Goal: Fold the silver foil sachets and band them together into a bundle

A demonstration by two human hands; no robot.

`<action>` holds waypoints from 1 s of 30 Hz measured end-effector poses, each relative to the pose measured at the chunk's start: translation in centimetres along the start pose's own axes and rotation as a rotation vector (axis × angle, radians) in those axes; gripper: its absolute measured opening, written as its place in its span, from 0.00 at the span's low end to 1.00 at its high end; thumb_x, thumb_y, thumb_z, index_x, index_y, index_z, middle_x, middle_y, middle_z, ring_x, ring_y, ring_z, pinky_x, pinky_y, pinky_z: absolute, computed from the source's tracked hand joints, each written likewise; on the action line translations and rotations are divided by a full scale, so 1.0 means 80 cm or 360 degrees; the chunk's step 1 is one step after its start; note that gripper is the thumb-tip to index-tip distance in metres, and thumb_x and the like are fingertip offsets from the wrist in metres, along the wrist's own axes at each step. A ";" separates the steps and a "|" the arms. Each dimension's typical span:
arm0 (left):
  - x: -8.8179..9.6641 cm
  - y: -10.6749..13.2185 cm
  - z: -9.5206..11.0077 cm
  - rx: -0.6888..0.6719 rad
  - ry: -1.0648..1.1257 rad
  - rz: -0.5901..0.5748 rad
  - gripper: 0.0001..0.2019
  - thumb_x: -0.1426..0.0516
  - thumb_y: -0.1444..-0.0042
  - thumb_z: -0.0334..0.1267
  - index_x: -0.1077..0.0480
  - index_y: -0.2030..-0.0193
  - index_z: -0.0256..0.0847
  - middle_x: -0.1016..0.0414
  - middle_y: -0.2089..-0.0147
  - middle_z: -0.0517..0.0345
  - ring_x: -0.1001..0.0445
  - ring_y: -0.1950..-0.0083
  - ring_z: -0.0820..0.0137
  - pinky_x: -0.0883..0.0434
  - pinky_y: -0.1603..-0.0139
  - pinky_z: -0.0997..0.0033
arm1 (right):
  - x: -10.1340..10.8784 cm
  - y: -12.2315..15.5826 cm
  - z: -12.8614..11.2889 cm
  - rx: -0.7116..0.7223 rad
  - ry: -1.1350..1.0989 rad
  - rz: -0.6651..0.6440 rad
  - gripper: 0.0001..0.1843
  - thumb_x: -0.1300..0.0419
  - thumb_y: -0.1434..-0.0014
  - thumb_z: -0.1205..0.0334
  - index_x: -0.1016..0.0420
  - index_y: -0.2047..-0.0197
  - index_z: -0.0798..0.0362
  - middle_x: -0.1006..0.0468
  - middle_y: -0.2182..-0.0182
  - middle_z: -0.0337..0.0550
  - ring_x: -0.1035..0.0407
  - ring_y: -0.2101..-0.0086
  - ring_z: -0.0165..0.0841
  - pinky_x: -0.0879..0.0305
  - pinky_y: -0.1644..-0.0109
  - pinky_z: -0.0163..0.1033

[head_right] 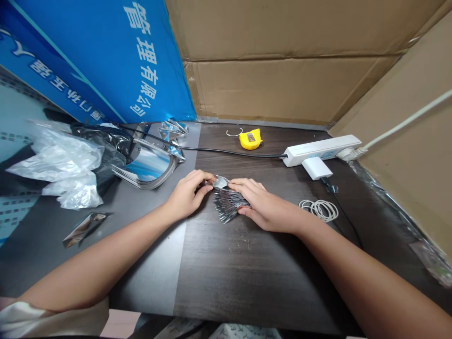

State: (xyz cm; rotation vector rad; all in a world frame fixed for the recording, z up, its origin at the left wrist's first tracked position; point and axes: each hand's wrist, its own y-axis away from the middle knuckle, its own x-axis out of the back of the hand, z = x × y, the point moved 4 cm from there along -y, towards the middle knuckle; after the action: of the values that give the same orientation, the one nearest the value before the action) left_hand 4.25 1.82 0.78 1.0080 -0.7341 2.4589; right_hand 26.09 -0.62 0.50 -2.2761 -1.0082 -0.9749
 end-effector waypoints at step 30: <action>-0.003 0.000 0.001 -0.0061 0.0044 -0.0008 0.11 0.43 0.34 0.30 0.20 0.53 0.42 0.16 0.60 0.55 0.19 0.59 0.70 0.23 0.53 0.69 | -0.012 -0.014 -0.012 -0.0013 0.0134 0.0081 0.37 0.51 0.29 0.60 0.64 0.23 0.48 0.34 0.41 0.60 0.36 0.43 0.53 0.33 0.42 0.70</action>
State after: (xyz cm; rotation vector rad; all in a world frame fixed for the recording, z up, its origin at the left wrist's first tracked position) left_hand 4.44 1.76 0.66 0.9588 -0.7655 2.4402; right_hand 24.39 -0.93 0.55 -2.2363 -0.9081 -1.0460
